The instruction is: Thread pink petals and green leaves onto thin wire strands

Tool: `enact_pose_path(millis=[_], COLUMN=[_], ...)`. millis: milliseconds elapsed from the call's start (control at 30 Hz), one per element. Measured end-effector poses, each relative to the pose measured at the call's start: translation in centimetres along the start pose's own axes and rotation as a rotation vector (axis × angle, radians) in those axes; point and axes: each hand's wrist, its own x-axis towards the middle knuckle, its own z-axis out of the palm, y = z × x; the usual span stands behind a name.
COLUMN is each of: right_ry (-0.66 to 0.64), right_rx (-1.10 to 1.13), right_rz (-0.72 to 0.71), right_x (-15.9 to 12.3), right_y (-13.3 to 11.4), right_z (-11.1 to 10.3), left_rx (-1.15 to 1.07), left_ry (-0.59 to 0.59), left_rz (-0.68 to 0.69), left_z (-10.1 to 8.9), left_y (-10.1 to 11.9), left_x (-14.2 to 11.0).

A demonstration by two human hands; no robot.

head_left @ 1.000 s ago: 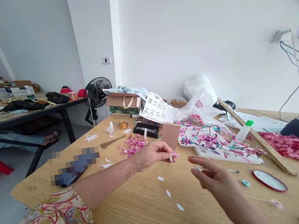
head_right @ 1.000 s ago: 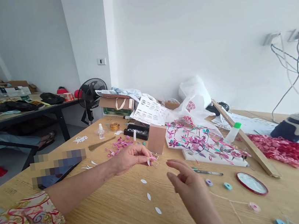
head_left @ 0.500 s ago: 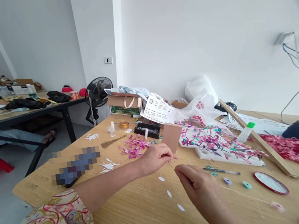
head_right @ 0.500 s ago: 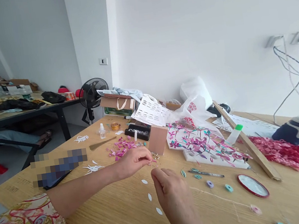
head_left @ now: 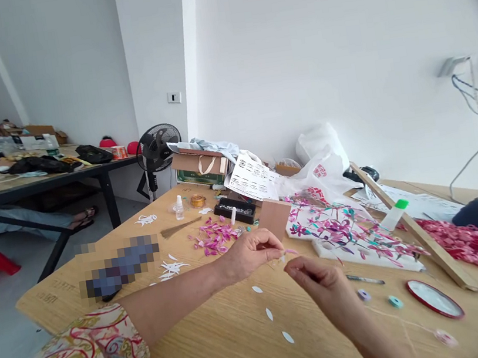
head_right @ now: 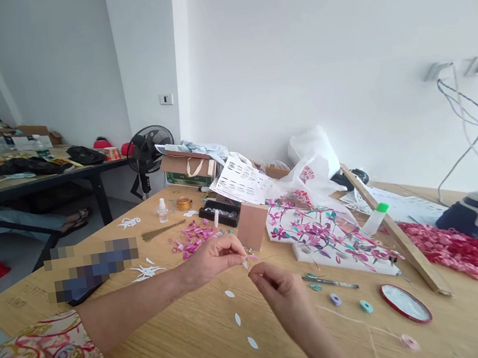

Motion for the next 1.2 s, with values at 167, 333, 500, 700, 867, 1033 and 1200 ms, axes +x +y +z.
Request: enact_pose_path(millis=[167,333,500,700,867,1033,1200], right_ry=[0.014,-0.102,-0.066,0.013,-0.049,-0.149,0.005], right_rx=[-0.386,-0.251,0.143,-0.179,-0.381,0.047,0.148], right_rz=[-0.179,-0.134,-0.003,-0.112,-0.187,-0.008,0.014], right_x=[-1.4,0.5,0.5,-1.9,-1.3,0.4,-0.9], right_y=[-2.6,-2.7,0.1,-1.0,-3.0,-1.3,0.2], right_z=[-1.0,-4.7,-2.4,0.5,-3.1,-3.9,0.0], left_rx=[0.371,0.196,-0.224,0.013,0.299,-0.092,-0.288], left_ry=[-0.113,-0.432,-0.244,-0.09,-0.376,-0.43,-0.175], left_rz=[0.116,0.142,-0.032,-0.05,0.088,-0.031,-0.102], left_z=[-0.1,-0.4,-0.2,-0.1,-0.6,-0.4,0.1], left_y=[0.1,1.6,1.0,0.0,0.7,1.2,0.2], left_x=[0.2,-0.2,-0.6,-0.2,-0.3,-0.7,-0.7])
